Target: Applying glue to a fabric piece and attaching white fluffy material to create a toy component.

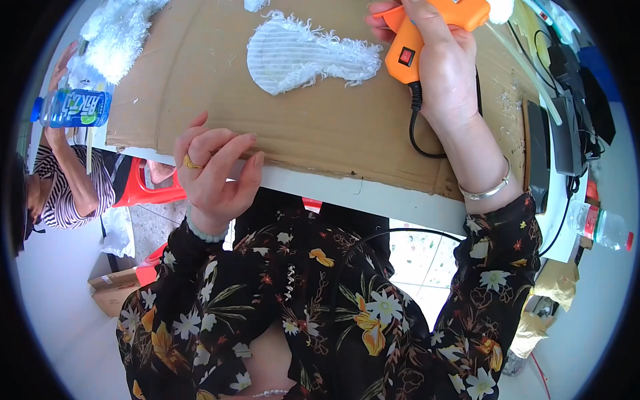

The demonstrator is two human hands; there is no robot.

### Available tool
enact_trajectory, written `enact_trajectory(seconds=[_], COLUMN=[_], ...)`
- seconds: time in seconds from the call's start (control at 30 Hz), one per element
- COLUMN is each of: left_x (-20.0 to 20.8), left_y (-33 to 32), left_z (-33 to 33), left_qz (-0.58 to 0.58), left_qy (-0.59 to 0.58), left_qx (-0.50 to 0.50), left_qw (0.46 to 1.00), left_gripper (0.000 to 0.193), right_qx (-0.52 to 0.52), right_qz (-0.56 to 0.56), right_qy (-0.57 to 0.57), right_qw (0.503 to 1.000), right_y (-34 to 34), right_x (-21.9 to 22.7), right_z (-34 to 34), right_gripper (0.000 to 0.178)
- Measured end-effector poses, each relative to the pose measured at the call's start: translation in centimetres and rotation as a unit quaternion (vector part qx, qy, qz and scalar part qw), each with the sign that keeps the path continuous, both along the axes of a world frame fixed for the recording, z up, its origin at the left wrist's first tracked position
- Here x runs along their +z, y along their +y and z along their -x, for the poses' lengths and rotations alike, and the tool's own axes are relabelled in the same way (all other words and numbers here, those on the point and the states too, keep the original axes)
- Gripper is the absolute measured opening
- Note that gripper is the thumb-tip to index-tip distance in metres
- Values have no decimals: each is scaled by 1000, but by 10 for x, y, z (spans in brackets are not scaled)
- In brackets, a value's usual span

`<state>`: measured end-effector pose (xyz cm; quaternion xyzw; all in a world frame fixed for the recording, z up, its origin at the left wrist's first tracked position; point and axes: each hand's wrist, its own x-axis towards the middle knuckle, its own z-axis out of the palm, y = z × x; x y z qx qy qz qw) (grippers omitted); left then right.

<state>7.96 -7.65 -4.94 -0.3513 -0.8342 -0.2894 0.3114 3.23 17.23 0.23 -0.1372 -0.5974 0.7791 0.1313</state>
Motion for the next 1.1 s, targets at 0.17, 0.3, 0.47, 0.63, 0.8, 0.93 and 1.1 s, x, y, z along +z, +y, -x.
enact_trajectory(seconds=[0.17,0.3,0.47,0.63,0.8,0.93,1.1], left_x=[16,33,37,40,47,39,46], left_y=[2,8,7,6,3,-10,12], left_z=[0,2,14,21,23,38,55], left_qz=[56,151,201,239,223,151,129], left_qy=[-29,-68,-87,-81,-64,-23,-45], left_qx=[-52,-81,-88,-87,-119,-10,-28], left_qw=[997,983,972,964,965,988,990], left_gripper=[30,45,52,52,46,36,20], right_qx=[76,132,176,181,176,190,187], right_qz=[-44,-83,-93,-85,-102,-104,-106], right_qy=[131,103,91,87,81,85,74], right_qw=[987,982,976,976,976,973,974], right_y=[-2,-5,-3,-4,0,-5,-3], right_x=[-1,-8,-13,-15,-19,-17,-16], right_z=[-7,-9,-4,-3,-2,-3,-4], right_gripper=[27,35,35,34,34,34,34])
